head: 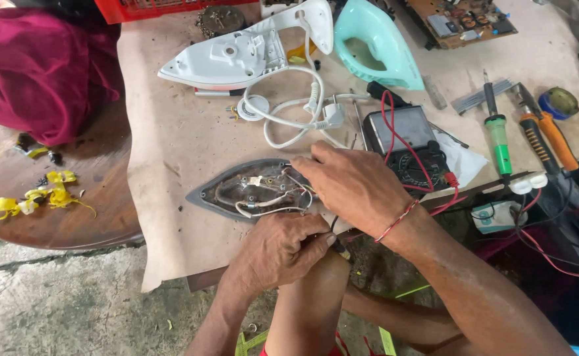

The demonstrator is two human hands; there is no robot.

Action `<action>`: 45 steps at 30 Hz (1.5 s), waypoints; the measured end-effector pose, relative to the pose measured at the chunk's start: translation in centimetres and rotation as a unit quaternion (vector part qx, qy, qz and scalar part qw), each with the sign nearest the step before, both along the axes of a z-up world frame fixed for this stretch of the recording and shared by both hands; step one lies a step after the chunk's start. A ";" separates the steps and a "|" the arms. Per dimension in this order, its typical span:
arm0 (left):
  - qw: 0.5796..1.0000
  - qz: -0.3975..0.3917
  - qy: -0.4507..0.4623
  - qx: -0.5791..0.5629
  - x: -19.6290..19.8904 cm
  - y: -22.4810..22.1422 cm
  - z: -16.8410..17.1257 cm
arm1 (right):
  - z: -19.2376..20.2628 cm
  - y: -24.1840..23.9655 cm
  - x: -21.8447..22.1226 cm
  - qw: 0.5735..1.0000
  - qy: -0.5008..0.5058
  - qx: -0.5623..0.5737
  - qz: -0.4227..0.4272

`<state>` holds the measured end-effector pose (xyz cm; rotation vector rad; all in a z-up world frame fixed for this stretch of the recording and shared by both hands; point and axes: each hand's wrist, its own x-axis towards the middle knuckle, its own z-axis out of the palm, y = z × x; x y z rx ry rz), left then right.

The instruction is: Disassembling an electric iron and using a multimeter to test for electrical continuity in the wiring and heating element.

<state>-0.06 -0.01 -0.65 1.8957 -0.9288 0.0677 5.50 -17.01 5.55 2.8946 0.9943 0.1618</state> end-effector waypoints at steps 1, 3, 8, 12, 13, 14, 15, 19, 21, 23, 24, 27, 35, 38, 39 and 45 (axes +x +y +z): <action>1.000 -0.004 -0.003 0.000 0.0 0.0 0.0 | -0.4 0.1 0.1 1.000 0.006 -0.003 -0.006; 1.000 -0.008 -0.008 -0.002 0.1 -0.2 -0.3 | -0.5 0.3 0.2 1.000 0.008 -0.007 -0.011; 0.995 0.029 0.091 0.004 -0.2 -0.5 -0.9 | -1.0 0.3 -0.1 1.000 0.017 -0.002 -0.025; 0.996 0.031 0.088 0.004 -0.1 -0.5 -0.8 | -0.8 0.0 -0.1 1.000 0.016 0.005 -0.026; 0.996 0.034 0.084 0.006 0.1 -0.6 -1.1 | -0.3 -0.1 -0.1 1.000 0.005 0.002 -0.027; 0.996 0.037 0.085 0.009 -0.1 -0.7 -1.5 | 0.0 -0.2 -0.4 1.000 -0.002 0.000 -0.027; 0.995 0.038 0.087 0.009 -0.3 -0.6 -1.5 | -0.2 -0.1 -0.5 1.000 0.001 0.000 -0.026; 0.996 0.033 0.082 0.002 0.0 -0.7 -1.1 | -0.2 -0.2 -0.3 1.000 0.013 0.020 -0.008; 0.996 0.038 0.082 0.001 -0.2 -0.8 -1.2 | 0.0 -0.1 -0.6 1.000 0.014 0.012 -0.011; 0.995 0.038 0.087 -0.005 -0.2 -0.8 -1.3 | 0.5 0.3 -0.7 0.999 -0.006 0.035 0.005; 0.995 0.041 0.088 -0.005 -0.2 -0.9 -1.2 | 0.7 0.5 -0.7 0.999 -0.006 0.036 0.008; 0.995 0.036 0.093 -0.013 -0.2 -0.8 -1.0 | 1.2 0.9 -0.6 0.998 0.024 0.046 0.043; 0.995 0.038 0.096 -0.011 -0.2 -0.6 -1.0 | 1.3 0.5 -0.4 0.994 0.031 0.069 0.081; 0.995 0.039 0.088 -0.012 -0.3 -0.6 -1.2 | 0.9 0.3 -0.3 0.994 0.028 0.066 0.083; 0.995 0.037 0.088 -0.013 -0.2 -0.5 -1.0 | 0.8 0.2 -0.2 0.994 0.027 0.066 0.080; 0.996 0.034 0.078 -0.008 -0.2 -0.6 -1.1 | 1.2 -1.2 0.6 0.997 0.048 0.051 0.034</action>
